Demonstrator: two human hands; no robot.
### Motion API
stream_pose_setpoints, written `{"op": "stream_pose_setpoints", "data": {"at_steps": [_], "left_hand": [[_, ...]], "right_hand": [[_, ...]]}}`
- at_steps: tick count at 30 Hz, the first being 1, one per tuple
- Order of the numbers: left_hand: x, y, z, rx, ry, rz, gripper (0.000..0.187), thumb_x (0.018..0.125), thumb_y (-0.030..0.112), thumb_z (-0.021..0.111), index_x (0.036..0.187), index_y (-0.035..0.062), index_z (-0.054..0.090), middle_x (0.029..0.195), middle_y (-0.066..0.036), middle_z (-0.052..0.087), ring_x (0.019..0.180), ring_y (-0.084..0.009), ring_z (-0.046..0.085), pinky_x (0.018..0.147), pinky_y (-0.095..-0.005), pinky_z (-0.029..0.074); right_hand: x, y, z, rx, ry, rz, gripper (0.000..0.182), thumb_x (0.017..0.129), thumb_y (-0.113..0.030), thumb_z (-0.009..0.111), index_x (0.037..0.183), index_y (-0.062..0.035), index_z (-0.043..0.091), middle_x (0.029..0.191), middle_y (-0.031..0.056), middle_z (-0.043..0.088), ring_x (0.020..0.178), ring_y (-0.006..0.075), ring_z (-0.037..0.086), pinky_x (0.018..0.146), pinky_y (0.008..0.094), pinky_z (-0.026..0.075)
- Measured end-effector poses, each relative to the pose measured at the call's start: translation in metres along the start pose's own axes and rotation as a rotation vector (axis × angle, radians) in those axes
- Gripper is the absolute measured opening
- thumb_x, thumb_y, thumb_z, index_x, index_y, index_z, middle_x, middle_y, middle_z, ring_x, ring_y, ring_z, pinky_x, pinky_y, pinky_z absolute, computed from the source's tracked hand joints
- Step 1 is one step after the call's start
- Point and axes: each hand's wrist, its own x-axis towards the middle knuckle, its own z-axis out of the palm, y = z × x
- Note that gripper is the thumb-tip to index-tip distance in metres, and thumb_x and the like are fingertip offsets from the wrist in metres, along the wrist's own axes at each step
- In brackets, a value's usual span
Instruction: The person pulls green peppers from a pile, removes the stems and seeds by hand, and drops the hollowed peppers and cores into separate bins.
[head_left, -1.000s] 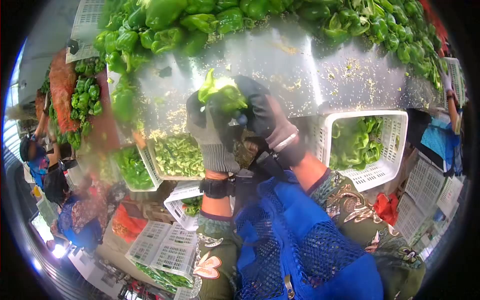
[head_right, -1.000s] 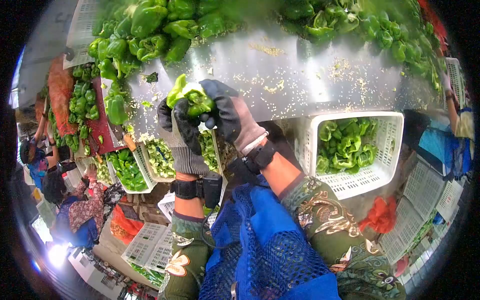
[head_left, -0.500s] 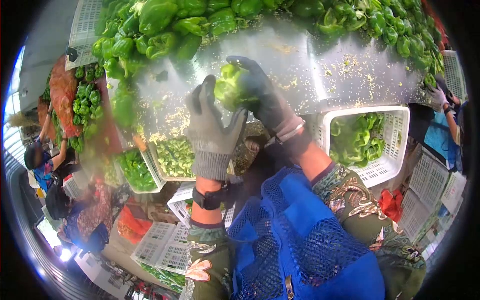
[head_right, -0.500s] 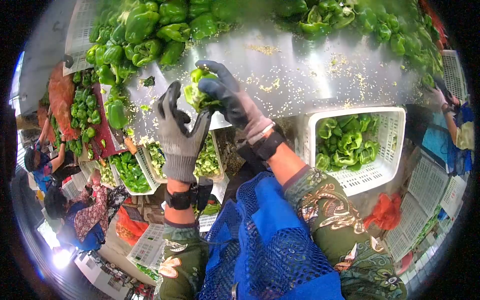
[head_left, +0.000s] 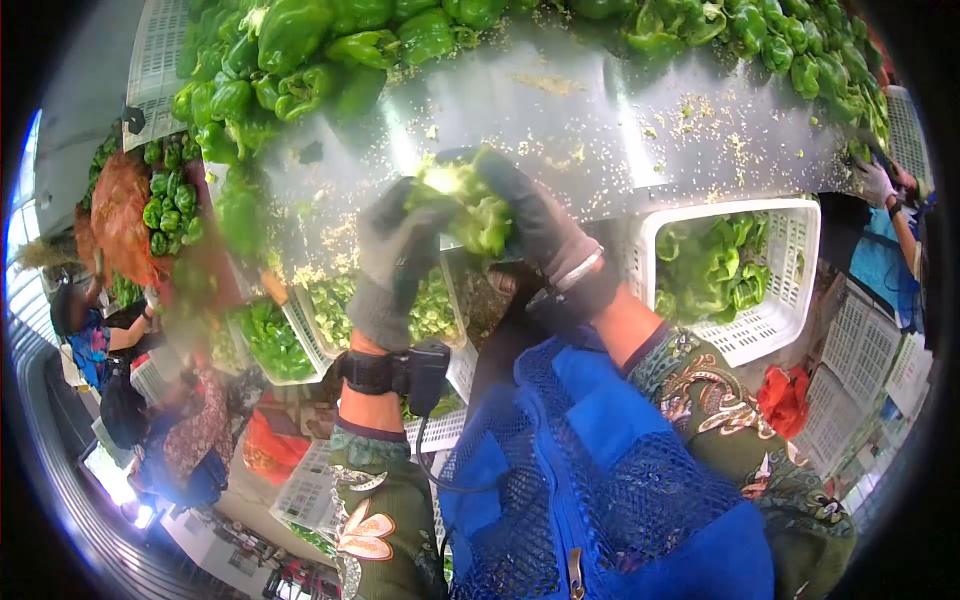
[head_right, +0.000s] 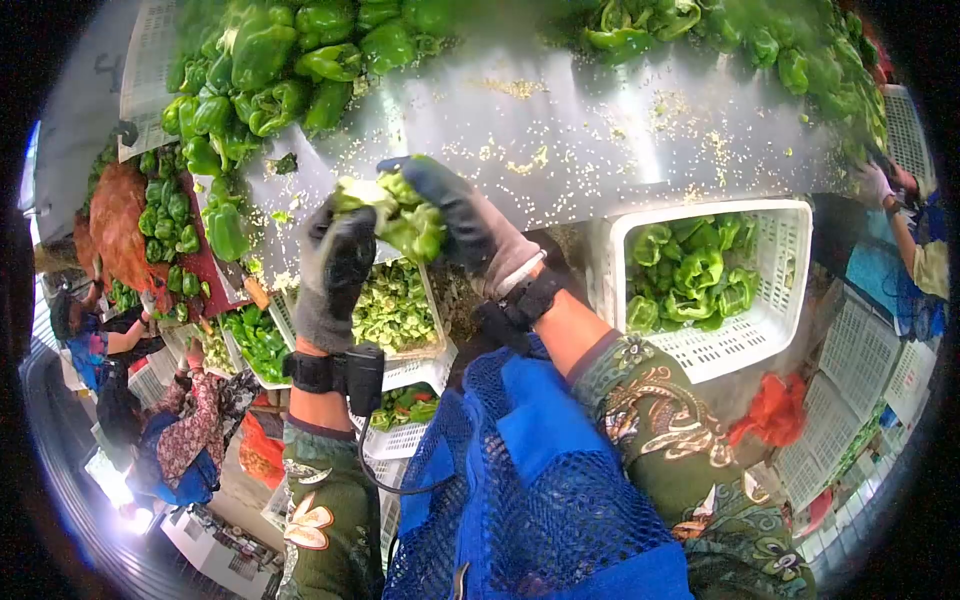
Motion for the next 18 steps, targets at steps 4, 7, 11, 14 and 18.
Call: {"op": "stream_pose_setpoints", "data": {"at_steps": [4,7,11,14,18], "left_hand": [[-0.051,0.006,-0.058,-0.035,0.368,-0.058,0.051,0.075,0.004,0.067,0.122,0.0013,0.048,0.109,-0.014,0.059,0.089,-0.0227,0.060,0.078,-0.0306,0.050],[-0.099,-0.022,-0.125,0.939,0.323,-0.119,0.059,0.077,0.015,0.068,0.129,0.0042,0.043,0.117,-0.014,0.055,0.103,-0.0269,0.057,0.087,-0.0371,0.049],[-0.095,0.017,-0.054,0.991,0.361,-0.076,0.043,0.082,0.019,0.064,0.121,0.0079,0.053,0.111,-0.010,0.060,0.098,-0.0249,0.059,0.081,-0.0334,0.049],[-0.064,0.016,0.008,0.888,0.179,0.258,0.038,0.082,0.014,0.062,0.116,0.0007,0.054,0.103,-0.012,0.061,0.086,-0.0234,0.060,0.073,-0.0333,0.048],[-0.041,-0.011,0.036,0.978,0.142,0.085,0.038,0.080,0.011,0.062,0.113,-0.0044,0.052,0.102,-0.018,0.060,0.086,-0.0203,0.060,0.075,-0.0330,0.049]], "right_hand": [[0.003,0.001,-0.006,0.218,0.046,-0.031,0.064,0.078,-0.044,0.067,0.114,0.0044,0.047,0.102,0.0148,0.054,0.097,0.0274,0.056,0.093,0.0445,0.045],[-0.007,-0.002,-0.004,0.112,-0.050,-0.168,0.061,0.077,-0.044,0.067,0.112,0.0026,0.048,0.102,0.0160,0.053,0.098,0.0296,0.055,0.093,0.0484,0.044],[-0.002,-0.001,0.003,0.095,-0.045,-0.022,0.052,0.081,-0.039,0.064,0.113,-0.0014,0.049,0.108,0.0154,0.052,0.100,0.0298,0.054,0.092,0.0441,0.044],[-0.007,0.004,0.017,0.081,-0.045,0.028,0.047,0.086,-0.033,0.059,0.121,-0.0027,0.048,0.107,0.0103,0.053,0.096,0.0222,0.054,0.087,0.0372,0.046],[-0.002,0.010,0.003,-0.278,-0.040,0.110,0.043,0.092,-0.026,0.051,0.127,-0.0022,0.044,0.113,0.0062,0.053,0.094,0.0134,0.053,0.086,0.0280,0.045]]}}
